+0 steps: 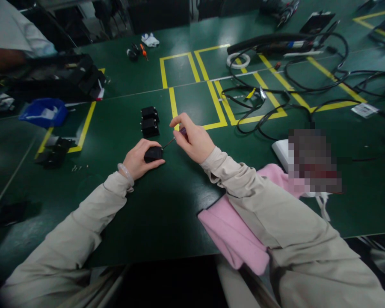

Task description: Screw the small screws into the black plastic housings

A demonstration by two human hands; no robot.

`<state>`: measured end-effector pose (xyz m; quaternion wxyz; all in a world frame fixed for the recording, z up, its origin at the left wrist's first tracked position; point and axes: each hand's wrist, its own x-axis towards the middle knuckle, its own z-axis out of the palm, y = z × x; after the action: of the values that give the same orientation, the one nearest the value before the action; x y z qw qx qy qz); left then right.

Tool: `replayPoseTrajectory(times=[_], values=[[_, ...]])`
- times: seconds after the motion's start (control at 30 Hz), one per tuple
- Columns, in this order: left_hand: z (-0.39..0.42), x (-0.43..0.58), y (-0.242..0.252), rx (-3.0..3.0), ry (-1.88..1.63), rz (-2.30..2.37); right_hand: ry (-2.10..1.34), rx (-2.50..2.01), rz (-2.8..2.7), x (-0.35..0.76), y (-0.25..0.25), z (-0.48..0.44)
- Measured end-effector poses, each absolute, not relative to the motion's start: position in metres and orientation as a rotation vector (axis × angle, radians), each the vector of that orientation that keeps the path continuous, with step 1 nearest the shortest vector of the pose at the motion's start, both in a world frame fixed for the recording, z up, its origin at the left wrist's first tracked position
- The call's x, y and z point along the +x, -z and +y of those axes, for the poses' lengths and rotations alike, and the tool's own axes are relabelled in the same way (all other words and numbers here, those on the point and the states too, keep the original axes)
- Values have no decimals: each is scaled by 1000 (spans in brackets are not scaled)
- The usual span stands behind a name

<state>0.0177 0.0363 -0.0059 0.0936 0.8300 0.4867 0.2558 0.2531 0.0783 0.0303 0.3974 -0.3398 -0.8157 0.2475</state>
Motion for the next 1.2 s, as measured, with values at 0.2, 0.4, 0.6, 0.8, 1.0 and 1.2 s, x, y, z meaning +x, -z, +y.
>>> replayPoseTrajectory(times=[0.2,0.4,0.6,0.8,1.0,1.2], values=[[36,18,5,2443,-731,1455,-629,-871,-2066,254,-32,78],[37,17,5,2446,-739,1440,-627,-845,-2045,253,-31,78],[37,17,7,2450,-757,1425,-635,-844,-2052,253,-30,79],[37,17,6,2441,-754,1433,-630,-832,-2041,254,-30,79],[36,18,5,2437,-745,1438,-627,-832,-2051,254,-31,78],[37,17,5,2433,-748,1436,-640,-845,-2053,254,-31,78]])
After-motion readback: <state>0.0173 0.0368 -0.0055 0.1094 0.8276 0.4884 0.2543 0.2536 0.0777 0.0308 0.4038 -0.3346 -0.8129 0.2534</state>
